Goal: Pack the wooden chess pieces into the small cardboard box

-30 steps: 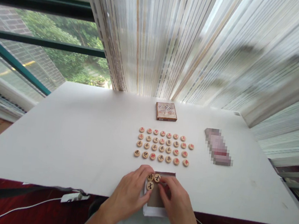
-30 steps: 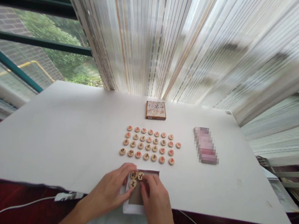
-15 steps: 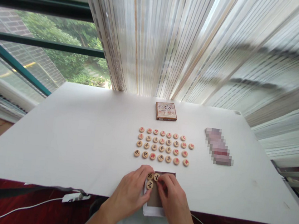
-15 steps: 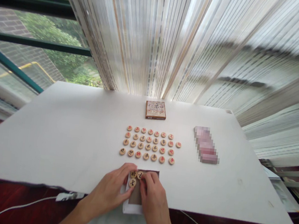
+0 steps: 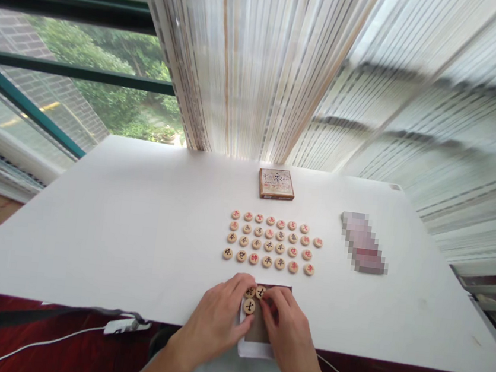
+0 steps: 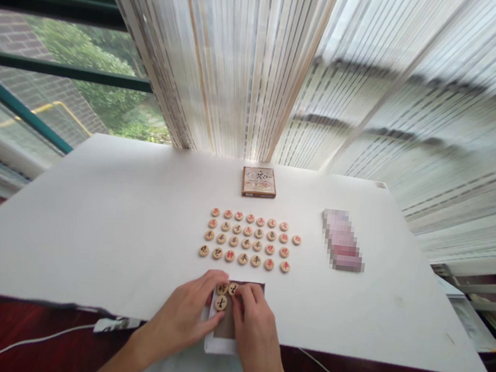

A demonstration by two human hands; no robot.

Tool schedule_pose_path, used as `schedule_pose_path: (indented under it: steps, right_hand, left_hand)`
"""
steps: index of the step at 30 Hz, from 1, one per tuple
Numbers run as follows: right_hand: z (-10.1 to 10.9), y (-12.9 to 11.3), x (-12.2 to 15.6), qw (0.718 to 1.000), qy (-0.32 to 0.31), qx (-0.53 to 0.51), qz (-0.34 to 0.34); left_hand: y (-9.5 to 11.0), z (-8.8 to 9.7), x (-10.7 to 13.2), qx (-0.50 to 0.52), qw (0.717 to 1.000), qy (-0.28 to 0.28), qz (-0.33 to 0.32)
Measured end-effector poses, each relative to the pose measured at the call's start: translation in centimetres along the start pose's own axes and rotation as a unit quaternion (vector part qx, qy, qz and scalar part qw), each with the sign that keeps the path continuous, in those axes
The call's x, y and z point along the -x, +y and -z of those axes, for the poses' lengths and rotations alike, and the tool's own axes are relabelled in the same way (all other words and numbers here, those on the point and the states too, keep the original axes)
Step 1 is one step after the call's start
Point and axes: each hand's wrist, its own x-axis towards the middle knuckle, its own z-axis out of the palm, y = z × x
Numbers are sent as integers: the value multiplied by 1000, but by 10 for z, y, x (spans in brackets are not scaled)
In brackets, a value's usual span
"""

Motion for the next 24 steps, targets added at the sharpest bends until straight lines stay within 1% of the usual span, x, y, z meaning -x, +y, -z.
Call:
schedule_pose_path:
  steps: [7, 13, 24]
  right_hand:
    - [1, -1, 0, 1000, -3, -5, -2]
    - [2, -3, 0, 1000, 2, 0, -1]
    - [5, -6, -1, 1000, -10, -6, -11]
  left_hand:
    - [-3, -3, -1, -15, 1000, 7, -6]
    - [-1, -1, -1, -18, 1000, 7, -10]
    - [0, 0, 2, -36, 999, -7, -3]
